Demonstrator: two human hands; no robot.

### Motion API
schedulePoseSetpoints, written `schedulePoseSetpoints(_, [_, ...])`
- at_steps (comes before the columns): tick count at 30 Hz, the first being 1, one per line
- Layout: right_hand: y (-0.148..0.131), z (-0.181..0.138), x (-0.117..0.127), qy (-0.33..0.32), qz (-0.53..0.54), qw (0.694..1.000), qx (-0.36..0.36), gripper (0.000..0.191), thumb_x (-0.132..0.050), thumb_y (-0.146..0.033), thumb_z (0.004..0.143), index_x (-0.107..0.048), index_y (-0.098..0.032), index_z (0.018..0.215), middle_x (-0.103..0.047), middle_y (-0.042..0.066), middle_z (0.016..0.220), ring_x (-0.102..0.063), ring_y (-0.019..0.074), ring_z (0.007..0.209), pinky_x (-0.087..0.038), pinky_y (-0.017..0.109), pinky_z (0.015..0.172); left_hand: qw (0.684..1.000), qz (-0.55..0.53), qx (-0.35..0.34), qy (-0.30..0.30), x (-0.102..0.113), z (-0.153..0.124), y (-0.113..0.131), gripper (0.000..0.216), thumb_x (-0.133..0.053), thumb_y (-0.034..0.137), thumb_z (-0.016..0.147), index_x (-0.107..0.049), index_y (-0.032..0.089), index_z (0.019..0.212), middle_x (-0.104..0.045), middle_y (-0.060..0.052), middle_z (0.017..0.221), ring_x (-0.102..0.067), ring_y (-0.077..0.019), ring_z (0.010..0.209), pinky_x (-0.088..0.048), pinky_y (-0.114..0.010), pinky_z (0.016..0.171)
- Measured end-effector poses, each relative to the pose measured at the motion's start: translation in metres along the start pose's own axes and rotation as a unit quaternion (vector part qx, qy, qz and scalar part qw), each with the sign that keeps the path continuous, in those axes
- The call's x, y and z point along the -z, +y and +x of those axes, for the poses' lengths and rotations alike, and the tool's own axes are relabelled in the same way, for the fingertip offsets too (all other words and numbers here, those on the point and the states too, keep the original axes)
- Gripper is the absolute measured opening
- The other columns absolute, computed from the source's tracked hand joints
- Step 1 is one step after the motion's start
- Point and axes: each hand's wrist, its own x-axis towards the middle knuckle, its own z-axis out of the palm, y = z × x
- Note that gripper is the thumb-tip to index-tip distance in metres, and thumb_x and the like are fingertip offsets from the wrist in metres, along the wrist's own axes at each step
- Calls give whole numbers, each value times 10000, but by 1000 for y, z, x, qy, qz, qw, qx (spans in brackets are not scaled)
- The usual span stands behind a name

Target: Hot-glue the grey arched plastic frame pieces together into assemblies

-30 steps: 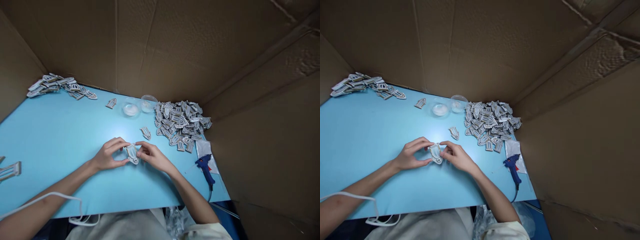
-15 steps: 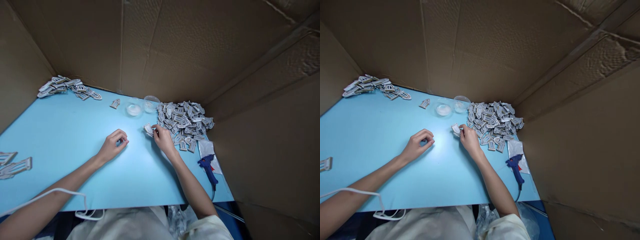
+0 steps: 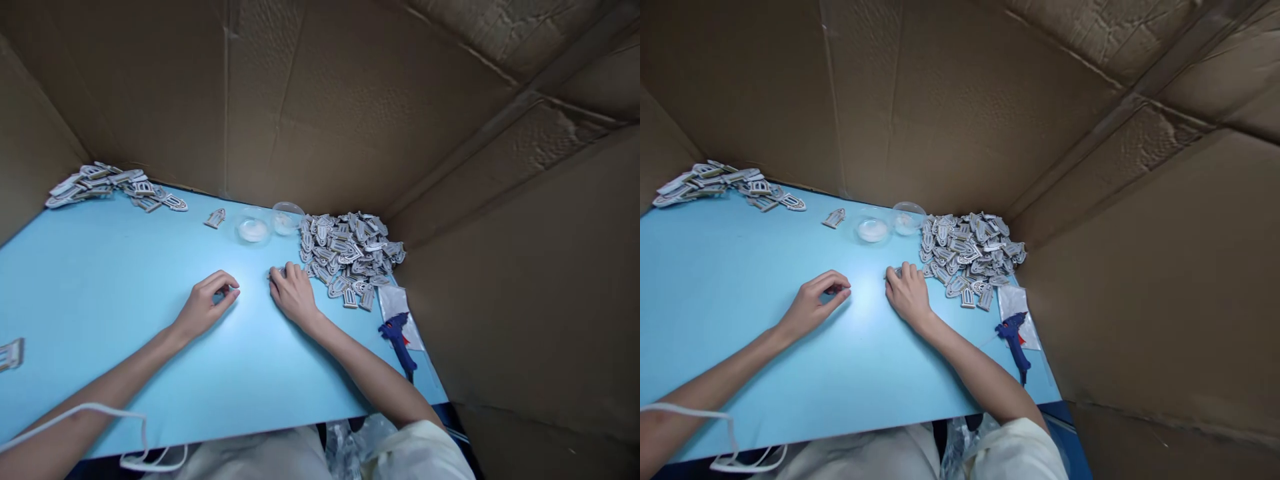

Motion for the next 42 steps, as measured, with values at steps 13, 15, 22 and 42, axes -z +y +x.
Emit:
schedulePoseSetpoints(13, [93,1,48,96,-18,993,-70,289,-451,-174,1042,-735,-145,1081,-587,152,986,-508,284,916,-397,375,822,1000,6,-1,-24,-3,0,-1,121,-615,262,1009,-711,198,976,-722,-42,886,-686,-170,765,-567,-297,733])
schedulePoseSetpoints(15, [134,15,69,148,-46,981,-117,347,-410,-247,1068,-724,-120,1141,-595,186,1024,-526,307,934,-417,403,825,999,23,6,-35,-3,1,-2,119,-613,254,1005,-715,198,981,-730,-45,902,-691,-172,786,-571,-299,746])
schedulePoseSetpoints(22, [125,49,66,261,-24,963,-56,409,-459,-298,1063,-629,-104,1380,-569,288,1412,-529,405,1302,-453,541,1055,989,111,82,-45,54,12,-17,220,-719,298,918,-763,223,1120,-711,-80,1189,-700,-198,851,-590,-377,866])
schedulePoseSetpoints(42, [-252,91,12,37,132,868,478,287,-413,-138,1121,-657,-89,1265,-718,157,1197,-620,287,1128,-505,421,951,898,319,276,126,167,-143,-56,536,-379,250,1027,-649,237,1490,-436,-125,1716,-397,-344,1589,-302,-604,1330])
